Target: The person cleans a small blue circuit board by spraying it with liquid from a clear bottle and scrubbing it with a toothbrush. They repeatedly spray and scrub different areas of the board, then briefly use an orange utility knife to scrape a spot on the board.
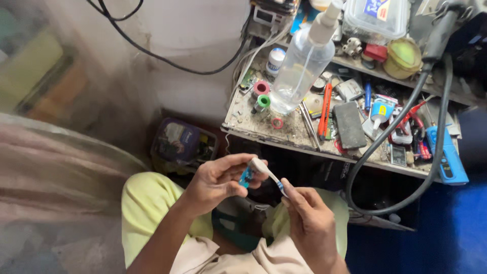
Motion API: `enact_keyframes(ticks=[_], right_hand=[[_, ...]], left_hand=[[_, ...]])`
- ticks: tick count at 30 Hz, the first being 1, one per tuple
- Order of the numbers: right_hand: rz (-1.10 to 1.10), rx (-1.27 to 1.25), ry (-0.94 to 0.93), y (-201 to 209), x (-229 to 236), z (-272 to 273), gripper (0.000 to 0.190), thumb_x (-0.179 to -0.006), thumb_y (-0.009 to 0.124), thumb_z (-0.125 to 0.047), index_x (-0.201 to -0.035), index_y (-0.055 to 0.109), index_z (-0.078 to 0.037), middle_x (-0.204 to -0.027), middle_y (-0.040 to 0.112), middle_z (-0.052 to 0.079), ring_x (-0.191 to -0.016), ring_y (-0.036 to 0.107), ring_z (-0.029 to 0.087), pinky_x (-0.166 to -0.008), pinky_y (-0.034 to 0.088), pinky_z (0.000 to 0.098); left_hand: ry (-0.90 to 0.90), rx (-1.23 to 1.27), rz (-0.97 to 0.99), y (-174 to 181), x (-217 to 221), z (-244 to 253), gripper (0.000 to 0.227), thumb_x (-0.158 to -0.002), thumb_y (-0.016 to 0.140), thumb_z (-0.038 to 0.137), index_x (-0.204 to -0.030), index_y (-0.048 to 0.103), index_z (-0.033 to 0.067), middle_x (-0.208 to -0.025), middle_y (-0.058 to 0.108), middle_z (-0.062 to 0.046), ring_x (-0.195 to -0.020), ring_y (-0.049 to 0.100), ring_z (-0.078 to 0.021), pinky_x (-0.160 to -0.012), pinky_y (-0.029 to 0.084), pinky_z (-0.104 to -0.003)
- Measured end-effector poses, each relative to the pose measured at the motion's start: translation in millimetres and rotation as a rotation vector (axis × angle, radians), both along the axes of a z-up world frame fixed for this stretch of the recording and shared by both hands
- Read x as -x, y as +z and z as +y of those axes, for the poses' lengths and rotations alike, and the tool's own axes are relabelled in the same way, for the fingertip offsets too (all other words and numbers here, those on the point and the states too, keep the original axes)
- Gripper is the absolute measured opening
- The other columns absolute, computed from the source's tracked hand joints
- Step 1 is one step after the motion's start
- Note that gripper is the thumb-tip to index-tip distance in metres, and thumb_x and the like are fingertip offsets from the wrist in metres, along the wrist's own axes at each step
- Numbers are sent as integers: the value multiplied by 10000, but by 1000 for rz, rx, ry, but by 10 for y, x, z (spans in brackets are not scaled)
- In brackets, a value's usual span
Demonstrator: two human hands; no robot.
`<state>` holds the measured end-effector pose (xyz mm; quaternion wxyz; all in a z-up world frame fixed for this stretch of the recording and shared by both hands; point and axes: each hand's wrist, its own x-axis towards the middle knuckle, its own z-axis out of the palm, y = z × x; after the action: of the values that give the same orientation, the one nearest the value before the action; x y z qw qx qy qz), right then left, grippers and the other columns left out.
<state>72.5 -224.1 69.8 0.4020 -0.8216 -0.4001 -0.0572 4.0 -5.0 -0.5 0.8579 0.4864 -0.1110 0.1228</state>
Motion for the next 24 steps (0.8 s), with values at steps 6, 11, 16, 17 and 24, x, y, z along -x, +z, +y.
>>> enact_keyframes(ticks=[6,11,16,17,24], right_hand=[[-50,-6,45,-148,-72,-80,435,-855,683,91,-1272,698,-35,-885,686,118,-713,700,192,-626,554,274],[-69,-30,114,-240,-105,-47,427,-817,682,120,-1219,715,-18,-853,690,102,-731,711,208,-650,573,290],[-148,-104,196,-307,-128,-83,390,-791,693,109,-1160,691,-17,-921,691,119,-812,709,249,-710,581,305],[-164,-93,186,-319,-165,-70,399,-795,694,108,-1174,698,-15,-919,694,114,-802,711,247,-702,578,306],[-39,-111,190,-384,-91,-42,444,-820,682,102,-1242,696,-36,-951,679,129,-763,719,207,-673,590,282]], left_hand=[[-4,52,-49,1,-15,-15,645,-959,759,98,-1519,470,-43,-1408,638,-203,-1319,643,-299,-1141,559,-427],[9,92,25,29,-70,7,668,-895,794,74,-1482,499,-48,-1430,631,-178,-1302,624,-274,-1077,546,-406],[3,148,29,21,-52,3,667,-894,807,80,-1477,515,-61,-1416,632,-202,-1310,641,-303,-1114,542,-406],[3,138,1,33,-84,24,670,-897,804,90,-1483,515,-58,-1422,634,-203,-1316,642,-300,-1108,543,-404],[0,180,-25,30,-103,22,638,-908,802,95,-1457,506,-42,-1429,623,-197,-1315,645,-295,-1136,547,-426]])
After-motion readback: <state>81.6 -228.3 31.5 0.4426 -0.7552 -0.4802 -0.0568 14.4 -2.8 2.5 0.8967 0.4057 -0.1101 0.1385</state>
